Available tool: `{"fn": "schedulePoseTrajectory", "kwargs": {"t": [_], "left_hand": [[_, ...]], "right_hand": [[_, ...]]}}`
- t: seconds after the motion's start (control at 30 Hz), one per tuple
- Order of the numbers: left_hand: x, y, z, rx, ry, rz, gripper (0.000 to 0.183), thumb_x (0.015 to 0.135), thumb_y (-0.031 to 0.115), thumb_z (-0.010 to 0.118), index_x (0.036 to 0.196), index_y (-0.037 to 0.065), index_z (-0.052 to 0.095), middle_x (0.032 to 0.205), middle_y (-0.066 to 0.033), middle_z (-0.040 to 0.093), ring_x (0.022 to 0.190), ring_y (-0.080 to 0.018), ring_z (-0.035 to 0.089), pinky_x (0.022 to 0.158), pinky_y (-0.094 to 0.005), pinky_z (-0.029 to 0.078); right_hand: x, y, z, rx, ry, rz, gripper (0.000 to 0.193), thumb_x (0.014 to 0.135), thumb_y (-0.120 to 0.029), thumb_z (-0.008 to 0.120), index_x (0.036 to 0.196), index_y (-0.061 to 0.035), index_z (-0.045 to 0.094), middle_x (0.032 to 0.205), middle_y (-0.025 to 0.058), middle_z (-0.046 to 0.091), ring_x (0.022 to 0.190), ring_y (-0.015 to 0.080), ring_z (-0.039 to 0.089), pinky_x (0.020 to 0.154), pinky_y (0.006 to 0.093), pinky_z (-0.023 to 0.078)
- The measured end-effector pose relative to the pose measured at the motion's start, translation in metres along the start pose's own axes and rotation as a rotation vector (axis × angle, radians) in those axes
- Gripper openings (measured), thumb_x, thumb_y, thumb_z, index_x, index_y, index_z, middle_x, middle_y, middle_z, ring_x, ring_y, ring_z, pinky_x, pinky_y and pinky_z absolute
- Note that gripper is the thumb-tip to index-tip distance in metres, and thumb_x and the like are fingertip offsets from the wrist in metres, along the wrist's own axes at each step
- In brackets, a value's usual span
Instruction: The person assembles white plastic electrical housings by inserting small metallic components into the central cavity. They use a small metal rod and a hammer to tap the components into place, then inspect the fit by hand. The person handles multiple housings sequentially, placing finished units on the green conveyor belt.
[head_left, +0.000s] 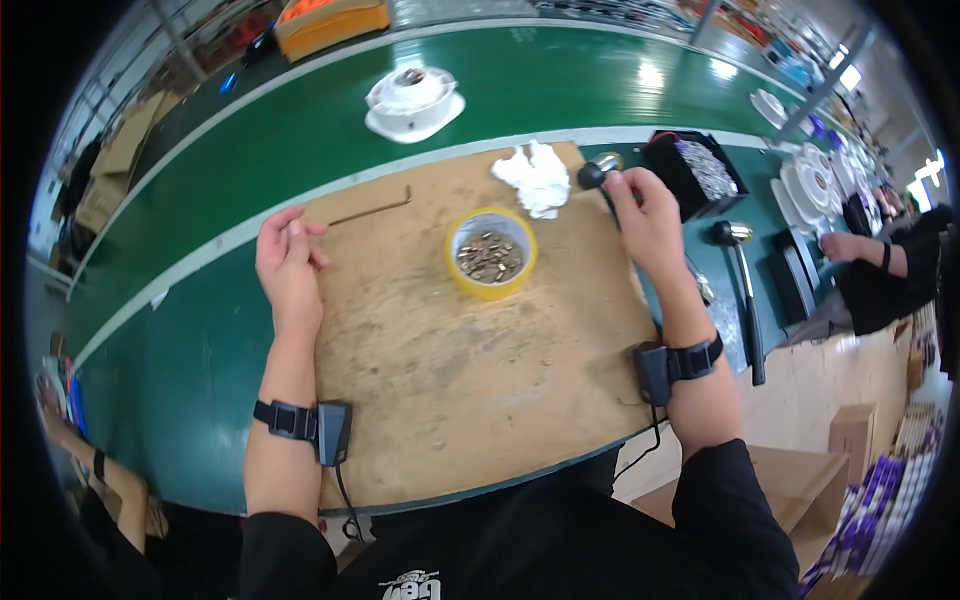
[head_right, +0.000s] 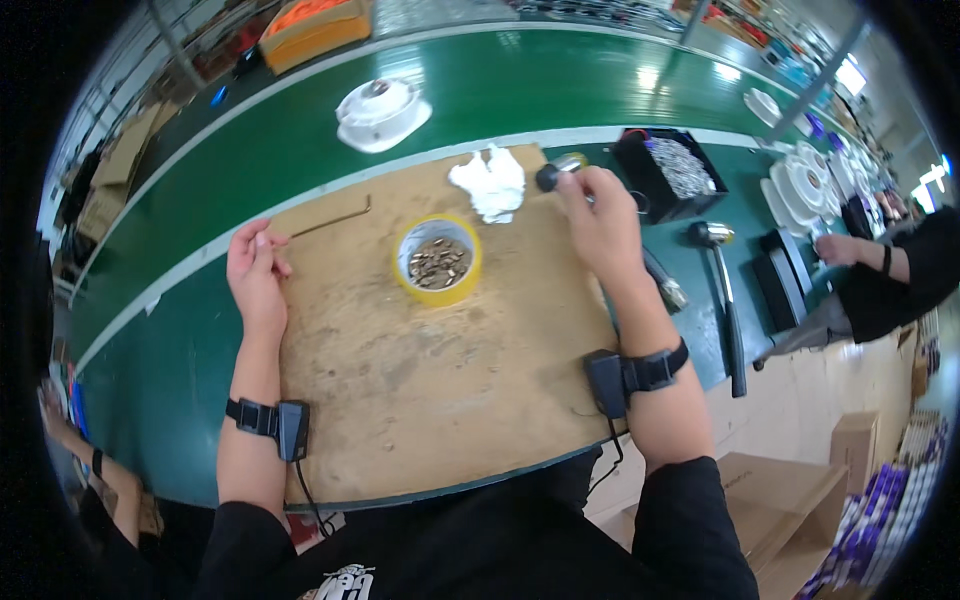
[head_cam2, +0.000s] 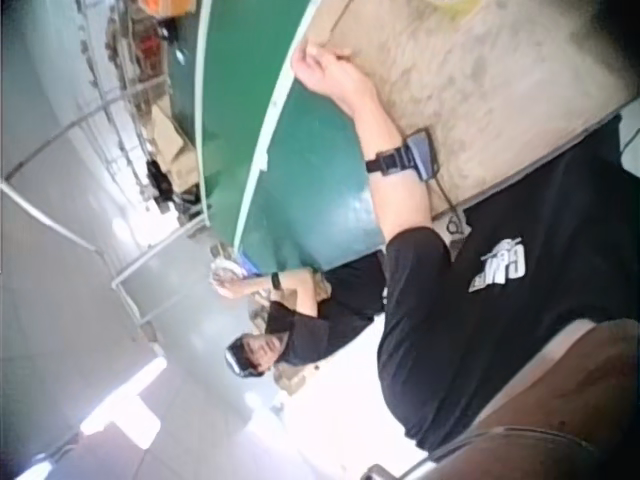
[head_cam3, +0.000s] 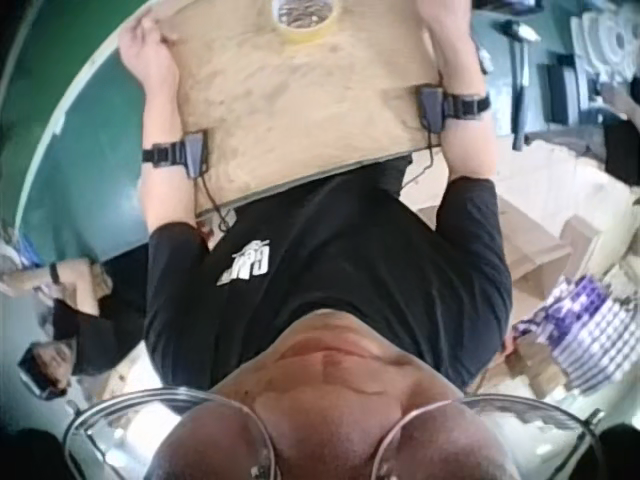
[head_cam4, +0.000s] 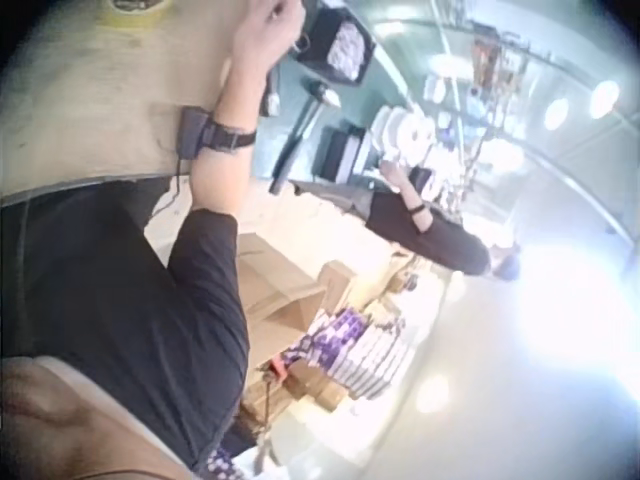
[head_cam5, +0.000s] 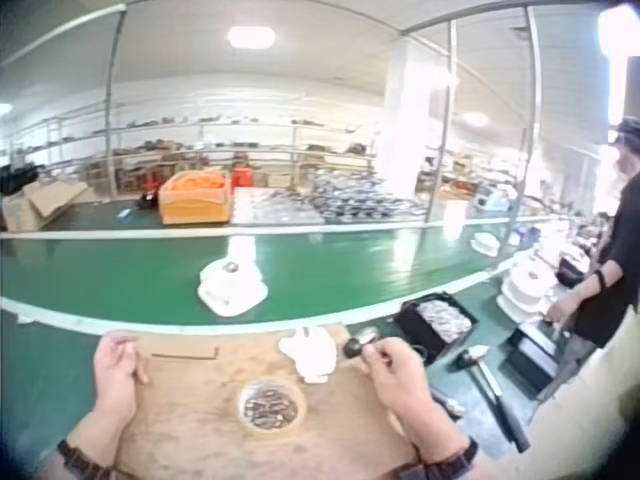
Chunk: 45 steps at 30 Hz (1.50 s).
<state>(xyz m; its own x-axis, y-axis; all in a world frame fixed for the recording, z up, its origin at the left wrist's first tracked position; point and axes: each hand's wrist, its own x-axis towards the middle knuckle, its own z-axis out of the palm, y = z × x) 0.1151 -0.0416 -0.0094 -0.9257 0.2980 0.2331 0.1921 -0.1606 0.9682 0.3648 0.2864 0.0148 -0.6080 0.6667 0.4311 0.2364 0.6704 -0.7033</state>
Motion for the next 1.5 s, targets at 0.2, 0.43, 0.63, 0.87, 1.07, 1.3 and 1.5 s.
{"fn": "schedulePoseTrajectory", "kwargs": {"t": [0.2,0.43,0.63,0.87,1.07,1.3,1.5], "left_hand": [[-0.006,0.003,0.022,0.192,-0.01,0.101,0.014,0.103,0.015,0.056,0.11,0.004,0.061,0.082,0.0,0.06,0.066,-0.0044,0.053,0.059,-0.0204,0.044],[-0.007,0.014,0.032,0.589,-0.041,0.517,0.012,0.088,0.003,0.07,0.098,0.003,0.065,0.095,-0.0031,0.061,0.076,-0.0093,0.05,0.066,-0.0239,0.042],[-0.009,0.014,0.029,0.637,-0.116,0.532,0.008,0.088,0.004,0.071,0.091,0.002,0.064,0.095,-0.0027,0.062,0.073,-0.0098,0.047,0.065,-0.024,0.041],[-0.009,0.005,0.03,0.514,-0.118,0.451,0.008,0.089,0.004,0.071,0.088,0.002,0.063,0.087,-0.0023,0.058,0.067,-0.0084,0.046,0.058,-0.023,0.038],[-0.011,0.006,0.032,0.41,-0.107,0.347,0.009,0.089,0.005,0.071,0.087,0.002,0.063,0.083,0.0001,0.056,0.065,-0.0055,0.045,0.057,-0.0215,0.037],[-0.013,0.004,0.028,0.384,-0.092,0.318,0.009,0.091,0.006,0.07,0.086,0.002,0.064,0.079,0.0032,0.055,0.064,-0.0026,0.045,0.056,-0.0191,0.036],[-0.014,0.002,0.023,0.332,-0.083,0.264,0.008,0.092,0.008,0.07,0.088,0.004,0.065,0.077,0.0051,0.056,0.065,-0.0011,0.046,0.057,-0.0181,0.037]], "right_hand": [[-0.003,0.003,-0.006,-0.141,0.07,-0.197,0.013,0.087,-0.002,0.06,0.099,0.001,0.066,0.092,0.0181,0.065,0.089,0.0321,0.065,0.079,0.0385,0.05],[0.0,0.016,-0.019,-0.365,-0.039,0.018,0.022,0.084,-0.011,0.067,0.102,-0.0001,0.064,0.095,0.0172,0.065,0.092,0.034,0.064,0.081,0.0438,0.05],[0.001,0.02,-0.016,-0.436,-0.085,0.052,0.027,0.082,-0.017,0.072,0.104,-0.003,0.065,0.096,0.016,0.065,0.09,0.0348,0.062,0.078,0.0451,0.049],[-0.005,-0.022,0.019,-0.102,-0.135,-0.233,0.023,0.085,-0.011,0.071,0.106,-0.0035,0.068,0.09,0.0153,0.062,0.087,0.0317,0.062,0.078,0.0402,0.049],[0.004,-0.019,0.013,-0.038,-0.189,-0.107,0.009,0.084,-0.005,0.072,0.085,0.0001,0.065,0.083,0.0145,0.061,0.081,0.0292,0.061,0.072,0.0363,0.05],[0.0,-0.009,0.013,0.53,-0.013,-0.065,0.007,0.095,0.001,0.061,0.101,0.0023,0.056,0.097,0.0045,0.062,0.085,0.0113,0.064,0.075,0.0261,0.053],[-0.002,-0.021,0.009,0.617,0.172,-0.115,0.015,0.098,0.004,0.057,0.112,0.0074,0.057,0.101,0.0145,0.069,0.088,0.016,0.07,0.079,0.0266,0.057]]}}
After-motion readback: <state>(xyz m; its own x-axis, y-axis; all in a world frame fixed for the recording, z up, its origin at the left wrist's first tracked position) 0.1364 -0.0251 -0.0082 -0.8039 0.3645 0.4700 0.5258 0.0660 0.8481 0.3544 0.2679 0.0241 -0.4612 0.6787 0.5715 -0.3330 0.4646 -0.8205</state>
